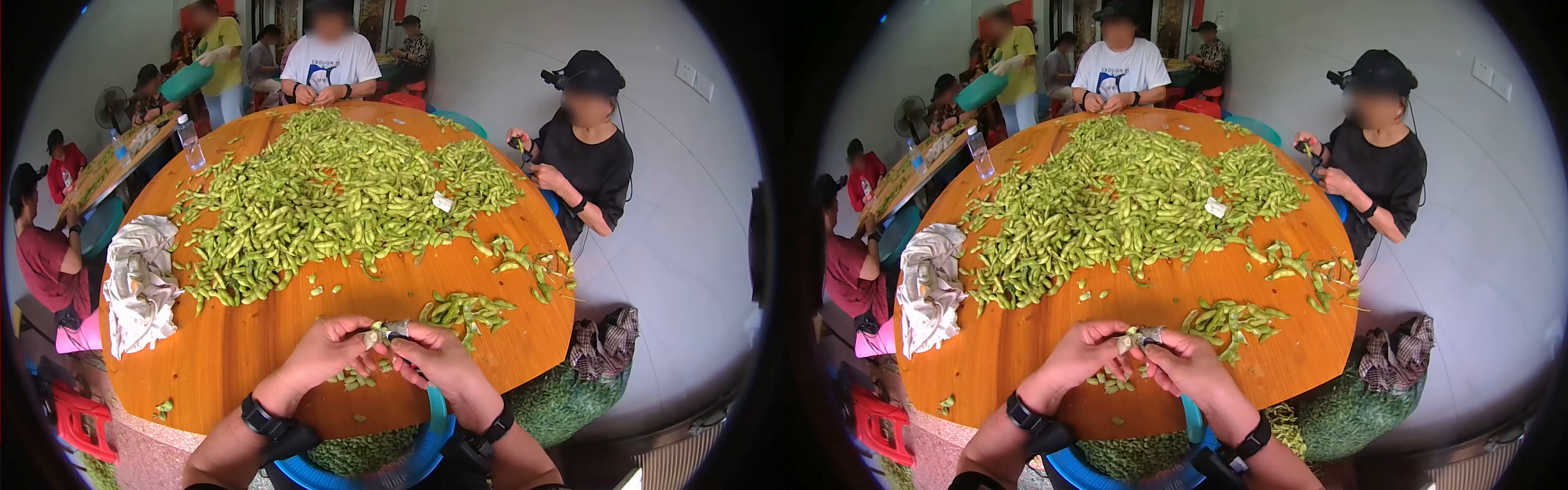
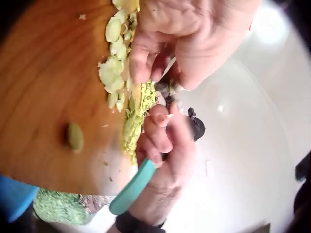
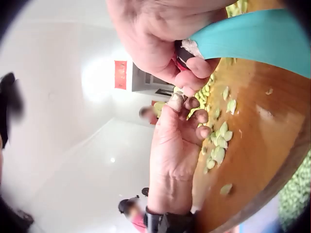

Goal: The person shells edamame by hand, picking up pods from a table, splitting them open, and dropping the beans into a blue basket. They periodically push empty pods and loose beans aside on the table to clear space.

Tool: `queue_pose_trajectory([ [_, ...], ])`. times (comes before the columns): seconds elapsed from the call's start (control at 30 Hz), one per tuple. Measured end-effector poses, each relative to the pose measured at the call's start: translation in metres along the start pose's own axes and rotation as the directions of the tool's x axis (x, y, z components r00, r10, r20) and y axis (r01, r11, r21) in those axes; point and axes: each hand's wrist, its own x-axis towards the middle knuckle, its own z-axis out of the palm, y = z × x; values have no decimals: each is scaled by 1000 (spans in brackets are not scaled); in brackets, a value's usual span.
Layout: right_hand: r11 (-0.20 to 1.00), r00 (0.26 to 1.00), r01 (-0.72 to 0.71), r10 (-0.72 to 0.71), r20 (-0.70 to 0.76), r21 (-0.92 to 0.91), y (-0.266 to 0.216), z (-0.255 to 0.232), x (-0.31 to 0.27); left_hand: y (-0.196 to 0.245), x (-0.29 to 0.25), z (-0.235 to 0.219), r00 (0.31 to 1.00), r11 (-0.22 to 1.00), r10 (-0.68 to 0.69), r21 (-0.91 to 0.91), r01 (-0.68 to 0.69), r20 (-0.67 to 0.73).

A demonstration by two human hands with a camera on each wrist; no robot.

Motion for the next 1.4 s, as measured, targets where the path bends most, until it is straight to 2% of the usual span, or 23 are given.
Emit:
queue_pose_trajectory([
  [0.03,998,999,43,-44,-29,-38,-2,1,-1,2,-1,3,1000,1000,6,4,-6,0],
  [0.1,977,989,115,-129,-67,-181,-5,6,-6,2,-4,13,946,940,261,275,-204,-191],
  [0.13,933,974,167,-206,-93,-320,-3,9,-9,2,-5,13,948,940,256,276,-199,-190],
  [0.17,934,975,164,-202,-94,-317,0,11,-10,3,-5,13,912,832,390,472,-292,-124],
  [0.2,832,924,312,-379,-60,-458,4,12,-11,3,-6,13,863,674,504,639,-371,-31],
  [0.23,685,843,438,-537,2,-582,6,13,-11,1,-7,13,864,676,502,639,-367,-34],
  [0.3,706,872,393,-490,-6,-589,9,14,-14,-4,-8,12,842,504,537,786,-358,39],
  [0.37,723,897,352,-442,-7,-594,13,14,-14,-3,-10,16,852,470,522,819,-329,43],
  [0.43,628,878,368,-478,33,-686,13,13,-14,-6,-8,19,815,281,569,906,-315,107],
  [0.57,671,890,387,-450,67,-632,19,3,-17,1,-11,19,854,346,511,888,-304,93],
  [0.63,501,848,312,-530,-1,-808,10,0,-24,1,-13,15,867,393,494,873,-288,64],
  [0.67,501,845,319,-535,2,-805,10,-10,-25,1,-13,13,881,445,471,851,-278,41],
  [0.73,243,726,208,-688,-17,-947,11,-41,-25,2,-15,4,852,402,523,880,-253,6],
  [0.77,232,718,176,-695,-36,-957,9,-54,-28,3,-17,-2,820,369,571,902,-223,-31],
  [0.83,269,764,72,-634,-121,-960,6,-74,-35,7,-20,-17,843,393,533,903,-174,-70],
  [0.9,341,762,139,-636,-119,-930,20,-98,-32,4,-11,-38,759,398,632,906,-146,-156],
  [0.97,402,752,202,-648,-121,-893,19,-111,-32,0,4,-56,786,451,591,882,-135,-182],
  [1.0,733,869,138,-412,-273,-666,11,-114,-33,-4,11,-63,811,512,545,850,-121,-212],
  [1.03,940,941,-1,-114,-317,-342,6,-118,-33,-6,17,-67,812,513,541,851,-113,-218],
  [1.07,987,962,-8,-36,-271,-160,3,-126,-32,-6,23,-72,827,497,541,850,-171,-150],
  [1.17,998,982,50,-56,-179,-35,0,-139,-32,-8,34,-84,904,507,424,841,-188,-53],
  [1.23,999,985,33,-38,-168,-35,0,-138,-34,-3,36,-68,896,520,380,748,-413,231],
  [1.4,994,975,104,-108,-194,-32,4,-134,-32,-10,10,-17,908,552,300,723,-416,293],
])
